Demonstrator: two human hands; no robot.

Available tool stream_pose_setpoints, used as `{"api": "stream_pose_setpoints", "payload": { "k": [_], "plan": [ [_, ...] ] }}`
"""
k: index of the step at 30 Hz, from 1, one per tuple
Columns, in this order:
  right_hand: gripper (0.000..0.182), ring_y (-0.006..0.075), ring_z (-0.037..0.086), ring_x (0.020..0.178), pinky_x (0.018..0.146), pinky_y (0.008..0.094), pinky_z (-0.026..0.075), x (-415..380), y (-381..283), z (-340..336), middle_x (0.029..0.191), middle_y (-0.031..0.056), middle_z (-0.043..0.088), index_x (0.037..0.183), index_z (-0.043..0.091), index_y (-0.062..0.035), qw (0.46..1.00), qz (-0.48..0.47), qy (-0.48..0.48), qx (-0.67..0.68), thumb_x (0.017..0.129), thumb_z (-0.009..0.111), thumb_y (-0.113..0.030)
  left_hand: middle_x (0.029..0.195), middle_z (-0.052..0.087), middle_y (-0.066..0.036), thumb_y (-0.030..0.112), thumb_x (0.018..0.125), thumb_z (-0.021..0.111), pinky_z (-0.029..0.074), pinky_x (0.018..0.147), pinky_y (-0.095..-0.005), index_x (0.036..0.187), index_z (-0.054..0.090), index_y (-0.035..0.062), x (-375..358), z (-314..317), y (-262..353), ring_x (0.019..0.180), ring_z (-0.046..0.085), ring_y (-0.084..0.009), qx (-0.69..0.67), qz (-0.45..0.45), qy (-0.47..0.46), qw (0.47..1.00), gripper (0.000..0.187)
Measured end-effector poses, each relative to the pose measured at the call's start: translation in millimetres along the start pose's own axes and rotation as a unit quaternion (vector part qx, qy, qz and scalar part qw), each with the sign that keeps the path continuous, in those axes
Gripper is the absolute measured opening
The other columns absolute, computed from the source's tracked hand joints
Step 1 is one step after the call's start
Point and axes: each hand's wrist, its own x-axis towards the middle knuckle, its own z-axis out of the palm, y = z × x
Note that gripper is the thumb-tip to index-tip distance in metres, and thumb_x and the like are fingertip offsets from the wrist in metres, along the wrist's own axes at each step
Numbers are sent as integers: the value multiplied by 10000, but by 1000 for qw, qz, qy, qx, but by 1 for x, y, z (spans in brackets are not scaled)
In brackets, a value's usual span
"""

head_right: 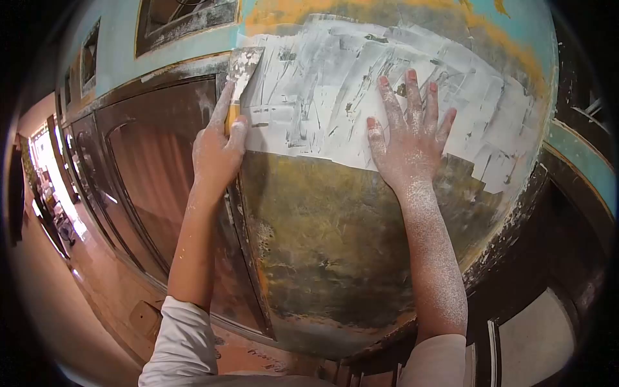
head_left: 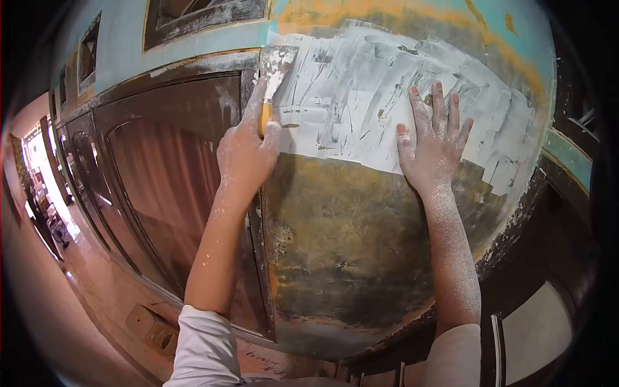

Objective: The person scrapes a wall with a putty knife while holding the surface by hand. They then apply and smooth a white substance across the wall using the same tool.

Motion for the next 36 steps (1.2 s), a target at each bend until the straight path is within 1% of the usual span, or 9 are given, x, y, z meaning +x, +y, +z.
{"api": "stream_pose_setpoints", "payload": {
  "k": [5, 7, 10, 17, 21, 27, 29, 33, 36],
  "plan": [
    [616, 276, 103, 1523, 1203, 611, 56, -2, -1, 0, 1648, 4, 160, 1543, 298, -376, 1000, -4, 11, 4, 967, 499, -461, 655, 606, -232, 270, 941, 513, 483, 631, -459, 1549, 330, 231, -44, 22, -13, 615, 616, -412, 10, -13, -32, 999, 636],
    [618, 292, 132, 1518, 1200, 608, 69, -2, 0, -1, 1641, 27, 193, 1540, 333, -335, 1000, -14, 26, 3, 958, 527, -409, 739, 657, -243, 318, 943, 511, 507, 702, -511, 1558, 295, 229, -28, 12, -2, 708, 645, -439, -1, -28, -55, 998, 658],
    [618, 261, 72, 1529, 1207, 612, 37, -2, 0, 1, 1658, -24, 112, 1549, 247, -419, 1000, 0, 0, -1, 978, 469, -507, 925, 669, -303, 319, 961, 477, 487, 816, -506, 1536, 345, 229, 18, -5, 20, 906, 649, -473, 8, 0, -14, 1000, 597],
    [617, 262, 66, 1529, 1206, 612, 31, -4, 1, 1, 1658, -16, 109, 1553, 237, -410, 1000, -5, -1, -1, 983, 455, -500, 931, 679, -297, 335, 951, 482, 494, 845, -502, 1546, 328, 231, -4, 5, 16, 925, 654, -459, 10, -64, -59, 996, 623],
    [614, 261, 58, 1530, 1209, 606, 21, -2, -1, -2, 1659, -19, 103, 1553, 235, -414, 1000, 3, -18, -6, 985, 453, -499, 929, 685, -287, 338, 949, 490, 492, 854, -503, 1552, 315, 226, 28, -12, 25, 912, 653, -468, 23, 5, -6, 1000, 638],
    [608, 251, 38, 1532, 1210, 595, -5, -4, 0, 0, 1665, -26, 64, 1558, 214, -417, 1000, 1, -12, -12, 996, 429, -506, 901, 672, -309, 350, 950, 498, 488, 832, -520, 1566, 270, 234, -5, 3, 24, 886, 643, -486, 32, -28, -74, 996, 667],
    [633, 277, 95, 1525, 1211, 593, 42, -4, -3, -5, 1651, 14, 147, 1557, 277, -341, 1000, -2, -9, -5, 975, 506, -431, 863, 668, -308, 355, 951, 501, 487, 810, -533, 1570, 254, 236, 8, -3, 25, 855, 640, -489, 38, -34, -81, 995, 677],
    [636, 279, 96, 1525, 1208, 602, 51, -4, -1, -1, 1650, 15, 150, 1555, 282, -340, 1000, -7, 2, -1, 969, 516, -422, 809, 661, -300, 325, 948, 496, 494, 777, -534, 1577, 229, 240, 15, -3, 32, 822, 645, -482, 68, -6, -69, 995, 688],
    [613, 263, 16, 1533, 1205, 601, -9, -5, 0, 0, 1667, -19, 51, 1562, 203, -416, 1000, 3, -27, -7, 997, 415, -524, 794, 664, -279, 310, 947, 494, 499, 765, -524, 1572, 233, 206, -15, 11, 38, 798, 646, -475, 52, 12, -82, 995, 686]
  ]
}}
